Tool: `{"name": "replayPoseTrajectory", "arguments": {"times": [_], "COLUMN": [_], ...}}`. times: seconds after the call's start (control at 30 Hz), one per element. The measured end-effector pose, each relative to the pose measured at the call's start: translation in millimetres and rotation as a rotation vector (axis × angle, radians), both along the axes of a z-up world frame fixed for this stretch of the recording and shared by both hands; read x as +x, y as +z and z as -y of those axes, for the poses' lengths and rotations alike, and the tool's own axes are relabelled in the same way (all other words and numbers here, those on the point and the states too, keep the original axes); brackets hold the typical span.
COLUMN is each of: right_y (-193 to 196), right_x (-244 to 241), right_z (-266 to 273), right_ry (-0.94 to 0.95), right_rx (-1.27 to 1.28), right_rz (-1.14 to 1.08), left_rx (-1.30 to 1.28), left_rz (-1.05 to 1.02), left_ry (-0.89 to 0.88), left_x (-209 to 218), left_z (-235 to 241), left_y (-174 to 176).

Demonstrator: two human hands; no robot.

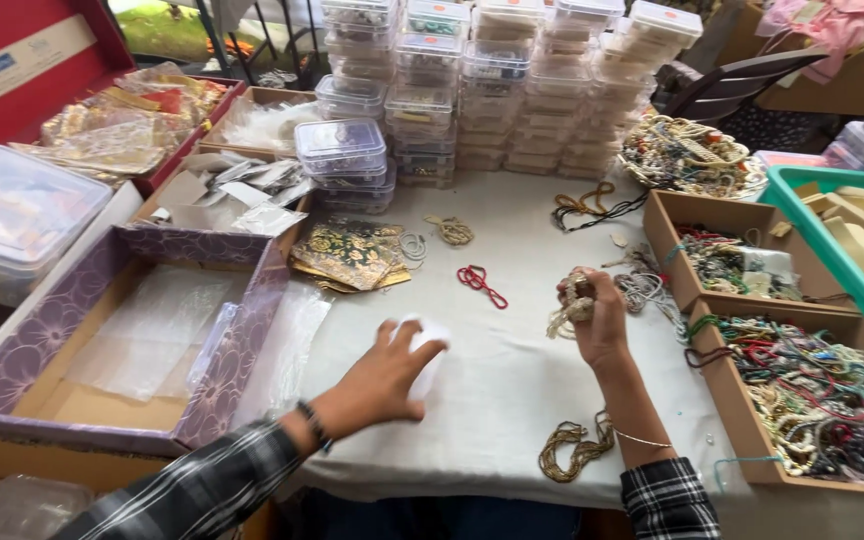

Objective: The person organizes various jewelry items on a table. They handle beaded necklaces, bracelets, and small decorative pieces, placing them into clear plastic containers and decorative pouches. The person also moves items between boxes and the table surface.

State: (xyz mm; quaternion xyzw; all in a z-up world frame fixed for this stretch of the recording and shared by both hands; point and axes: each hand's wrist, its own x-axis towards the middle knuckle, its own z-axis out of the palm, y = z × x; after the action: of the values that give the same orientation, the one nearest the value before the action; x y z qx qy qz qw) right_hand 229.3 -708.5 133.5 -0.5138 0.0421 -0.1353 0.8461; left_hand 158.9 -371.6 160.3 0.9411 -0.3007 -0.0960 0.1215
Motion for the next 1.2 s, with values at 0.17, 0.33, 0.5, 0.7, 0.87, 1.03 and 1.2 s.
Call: {"name": "replayPoseTrajectory", "arguments": {"times": [0.17,0.33,0.5,0.7,0.87,1.03,1.2], "right_y": [-12,-9,-7,-15,9,1,6], "right_x": [6,2,-1,-2,-14,-11,-16], "right_z": [1,-4,-9,-9,-24,-22,-25], "right_ry": [0.058,0.148,0.245,0.365,0.357,0.359,0.354], "right_rx": [-0.092,-0.202,-0.255,-0.294,-0.358,-0.517,-0.568], "right_rz": [-0.138,-0.191,-0.239,-0.329,-0.302,-0.186,-0.179], "left_rx": [0.031,-0.074,-0.595,-0.836,-0.820,-0.868,-0.891], "left_rz": [0.225,-0.161,0.007,0.402,0.349,0.343,0.303], "left_ry": [-0.143,0.316,0.245,-0.145,-0.087,-0.075,-0.052], "left_x": [67,84,75,52,54,55,58], "left_z": [69,86,78,66,60,58,56], "left_y": [-13,5,-45,-25,-26,-31,-34]}}
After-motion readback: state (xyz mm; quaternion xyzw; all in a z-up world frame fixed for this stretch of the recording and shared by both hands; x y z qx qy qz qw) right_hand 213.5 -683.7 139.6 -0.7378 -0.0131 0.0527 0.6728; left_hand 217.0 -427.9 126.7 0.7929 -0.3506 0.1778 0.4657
